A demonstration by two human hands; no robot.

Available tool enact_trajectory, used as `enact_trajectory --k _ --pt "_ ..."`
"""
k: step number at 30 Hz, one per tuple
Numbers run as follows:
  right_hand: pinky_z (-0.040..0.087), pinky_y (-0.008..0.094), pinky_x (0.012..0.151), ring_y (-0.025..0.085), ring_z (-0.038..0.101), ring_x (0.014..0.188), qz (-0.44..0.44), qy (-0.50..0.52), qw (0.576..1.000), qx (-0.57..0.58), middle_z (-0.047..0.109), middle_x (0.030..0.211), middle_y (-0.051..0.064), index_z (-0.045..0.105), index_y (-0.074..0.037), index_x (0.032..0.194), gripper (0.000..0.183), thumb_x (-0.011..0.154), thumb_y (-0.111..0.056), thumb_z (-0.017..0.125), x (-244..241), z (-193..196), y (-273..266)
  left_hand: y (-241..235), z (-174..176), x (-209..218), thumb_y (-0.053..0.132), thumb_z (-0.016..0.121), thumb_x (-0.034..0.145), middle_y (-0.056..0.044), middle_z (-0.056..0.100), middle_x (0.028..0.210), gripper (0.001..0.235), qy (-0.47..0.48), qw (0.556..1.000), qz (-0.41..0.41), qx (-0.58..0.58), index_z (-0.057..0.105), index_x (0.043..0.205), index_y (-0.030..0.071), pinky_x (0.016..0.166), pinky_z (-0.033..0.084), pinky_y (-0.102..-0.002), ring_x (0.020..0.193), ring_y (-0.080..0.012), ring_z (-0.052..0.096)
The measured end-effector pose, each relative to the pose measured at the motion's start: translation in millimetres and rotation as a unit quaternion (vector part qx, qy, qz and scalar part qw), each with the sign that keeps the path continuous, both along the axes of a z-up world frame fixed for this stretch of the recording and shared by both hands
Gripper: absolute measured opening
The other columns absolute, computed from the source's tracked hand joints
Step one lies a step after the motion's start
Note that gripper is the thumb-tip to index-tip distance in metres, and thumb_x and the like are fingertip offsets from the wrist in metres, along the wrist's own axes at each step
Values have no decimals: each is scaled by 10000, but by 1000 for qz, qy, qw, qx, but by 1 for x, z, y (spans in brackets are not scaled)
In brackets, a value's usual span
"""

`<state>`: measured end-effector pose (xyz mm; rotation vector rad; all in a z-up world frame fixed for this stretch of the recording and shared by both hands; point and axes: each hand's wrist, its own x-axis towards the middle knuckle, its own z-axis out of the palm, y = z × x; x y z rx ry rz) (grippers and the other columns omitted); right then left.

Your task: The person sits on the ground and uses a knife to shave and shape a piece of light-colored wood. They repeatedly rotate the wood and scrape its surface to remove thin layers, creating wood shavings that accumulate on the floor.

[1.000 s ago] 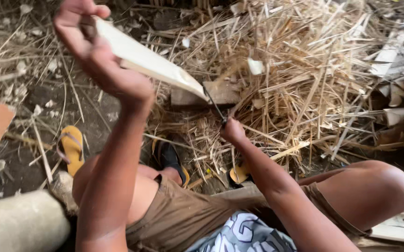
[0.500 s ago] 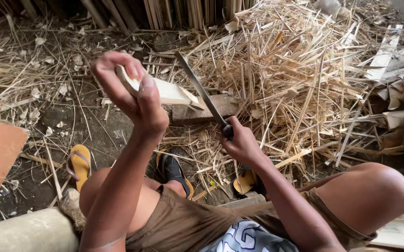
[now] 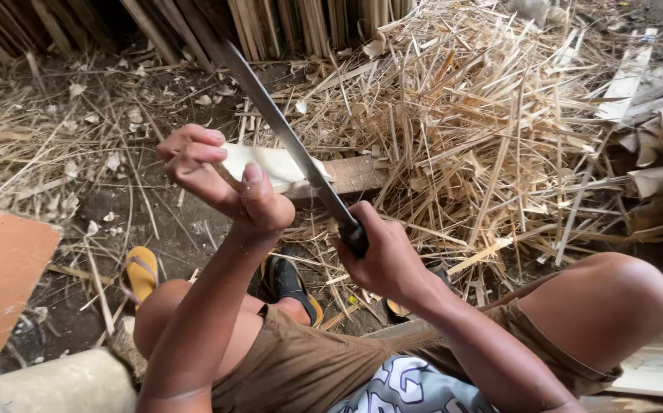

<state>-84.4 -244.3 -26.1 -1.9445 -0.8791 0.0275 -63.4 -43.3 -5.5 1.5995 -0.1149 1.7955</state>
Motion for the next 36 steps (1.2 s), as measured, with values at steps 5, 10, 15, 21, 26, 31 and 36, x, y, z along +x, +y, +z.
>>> enact_trajectory --k 5,10,15,21,26,31,36 --pt "493 352 452 205 641 486 -28 10 998 61 632 619 102 524 -24 1006 252 910 -108 742 -9 -8 3 5 -5 -1 349 531 934 -100 421 1081 280 16 1000 -10 4 362 1031 148 890 348 -386 1026 -191 388" --pt "459 354 465 183 605 518 -15 65 994 -86 643 625 142 521 -13 995 261 901 -67 759 7 -30 20 6 -1 -5 316 530 899 -109 417 1052 290 0 999 -37 -16 345 1028 135 874 338 -386 998 -196 384" --pt "491 384 424 229 653 472 -9 42 999 26 630 592 145 523 -16 1009 264 898 -124 736 -7 6 -4 5 2 3 303 539 884 -101 374 1078 304 -10 999 -45 -19 333 1025 129 863 339 -386 997 -199 369" --pt "532 421 450 280 690 524 -35 59 992 -105 678 677 159 528 -17 1032 213 907 -112 671 28 -43 38 6 2 3 224 519 825 -105 410 1024 274 -28 999 -40 -14 353 1022 129 881 348 -396 1017 -213 386" --pt "498 514 512 393 662 560 -12 51 985 -167 654 664 219 508 5 1001 198 907 -87 656 25 -32 26 14 4 7 260 546 848 -98 401 1058 291 -24 1000 -18 -10 360 1036 138 888 337 -392 1017 -205 377" --pt "512 513 497 419 662 567 -36 -29 997 -69 645 645 223 496 3 974 248 883 -111 696 7 -34 20 7 -1 9 264 555 844 -102 375 1047 318 -5 1000 -13 -28 367 1058 124 900 333 -381 1034 -196 374" --pt "513 474 508 348 668 553 -49 -8 987 -150 646 647 178 501 -3 995 194 923 -92 658 53 -85 48 16 7 8 216 572 806 -88 364 1038 325 -13 998 -57 -26 361 1038 131 865 350 -356 1012 -196 371"
